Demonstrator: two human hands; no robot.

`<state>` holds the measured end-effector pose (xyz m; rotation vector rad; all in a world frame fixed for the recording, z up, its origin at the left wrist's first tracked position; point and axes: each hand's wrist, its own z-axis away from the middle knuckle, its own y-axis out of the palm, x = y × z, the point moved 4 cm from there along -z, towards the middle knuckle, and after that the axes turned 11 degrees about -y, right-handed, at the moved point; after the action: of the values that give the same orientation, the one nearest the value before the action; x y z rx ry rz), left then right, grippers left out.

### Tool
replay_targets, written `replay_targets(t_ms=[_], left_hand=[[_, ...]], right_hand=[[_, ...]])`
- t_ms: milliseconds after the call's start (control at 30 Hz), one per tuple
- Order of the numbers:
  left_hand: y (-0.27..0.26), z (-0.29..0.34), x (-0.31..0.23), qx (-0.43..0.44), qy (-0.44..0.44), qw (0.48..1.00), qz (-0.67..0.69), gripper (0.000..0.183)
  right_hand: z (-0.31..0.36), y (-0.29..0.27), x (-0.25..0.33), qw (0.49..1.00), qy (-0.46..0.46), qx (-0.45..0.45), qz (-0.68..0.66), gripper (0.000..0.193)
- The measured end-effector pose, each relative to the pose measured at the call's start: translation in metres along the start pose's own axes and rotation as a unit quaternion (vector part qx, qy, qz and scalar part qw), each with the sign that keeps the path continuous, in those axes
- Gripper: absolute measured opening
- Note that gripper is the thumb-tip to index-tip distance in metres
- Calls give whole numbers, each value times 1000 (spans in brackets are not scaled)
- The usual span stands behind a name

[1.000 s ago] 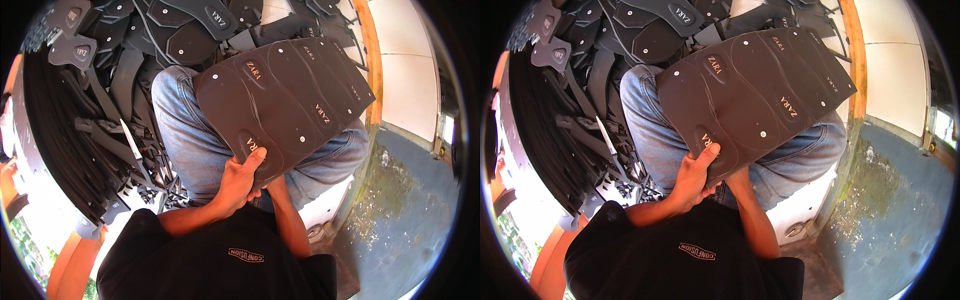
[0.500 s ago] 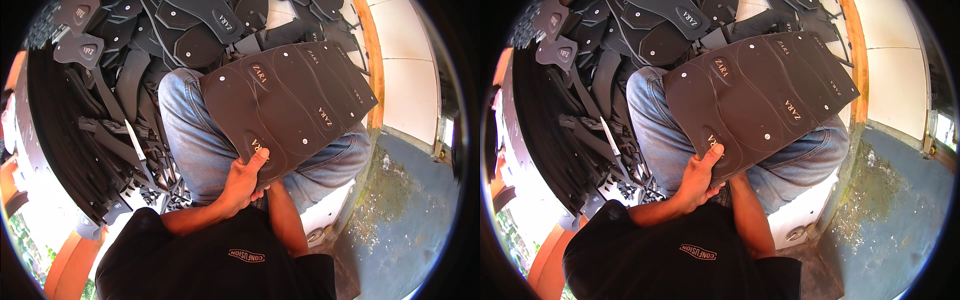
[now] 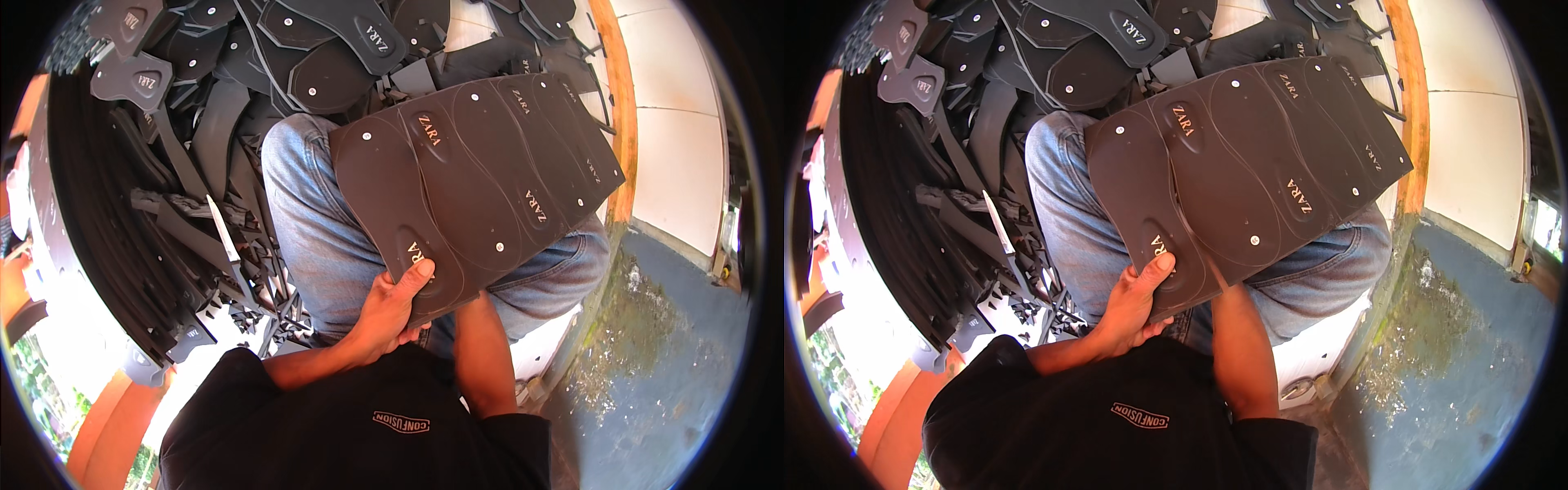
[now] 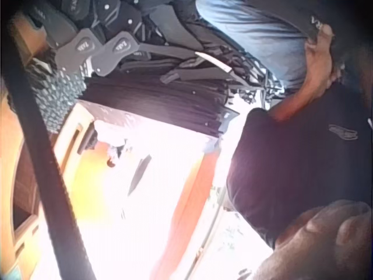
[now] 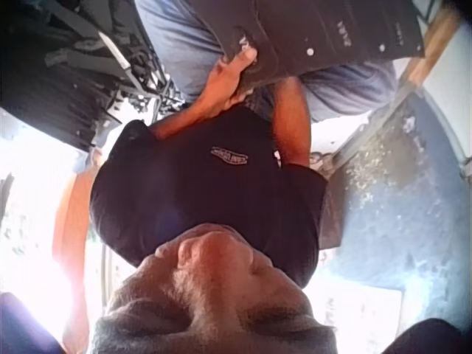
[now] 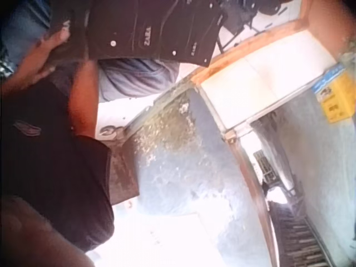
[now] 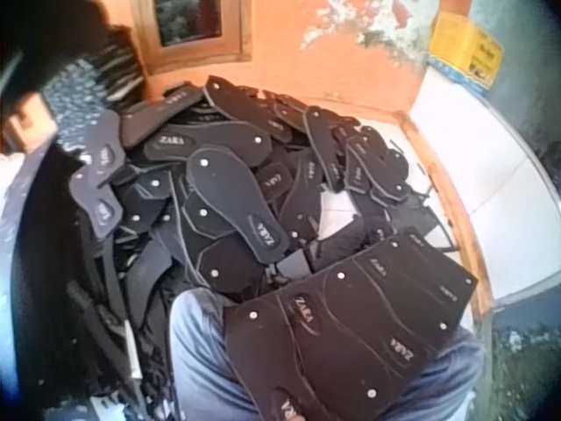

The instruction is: The person uses a knife to cut and trim individual insole shapes from large sheets of dark material marked with brand labels while sitting among a pile of finished components.

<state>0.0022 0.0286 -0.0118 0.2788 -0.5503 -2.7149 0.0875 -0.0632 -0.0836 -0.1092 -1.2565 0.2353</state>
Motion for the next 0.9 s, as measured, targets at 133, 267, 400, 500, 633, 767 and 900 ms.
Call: replay_targets(t_ms=[133, 267, 400, 500, 633, 767, 900], left_hand=[[-8, 7, -1, -24, -9, 1000, -18, 43], [-35, 32, -5, -31, -23, 995, -97, 39], [-81, 51, 21, -11, 38, 992, -122, 35], [-93, 51, 20, -10, 106, 982, -156, 35], [-91, 48, -8, 96, 223, 929, -278, 55], [-49, 27, -89, 28, 272, 955, -114, 47], [-8, 19, -92, 3, 208, 963, -172, 38]], right_hand=[[-26, 10, 9, 999, 14, 33, -13, 28], [-66, 12, 29, 995, 63, 60, -43, 29], [-66, 34, 33, 975, 131, 126, -128, 30], [-9, 34, 33, 965, 80, 125, -217, 29], [48, 22, 60, 974, -61, 52, -213, 20], [78, -2, 72, 979, -76, 69, -174, 19], [103, -59, 57, 994, -20, -10, -111, 32]])
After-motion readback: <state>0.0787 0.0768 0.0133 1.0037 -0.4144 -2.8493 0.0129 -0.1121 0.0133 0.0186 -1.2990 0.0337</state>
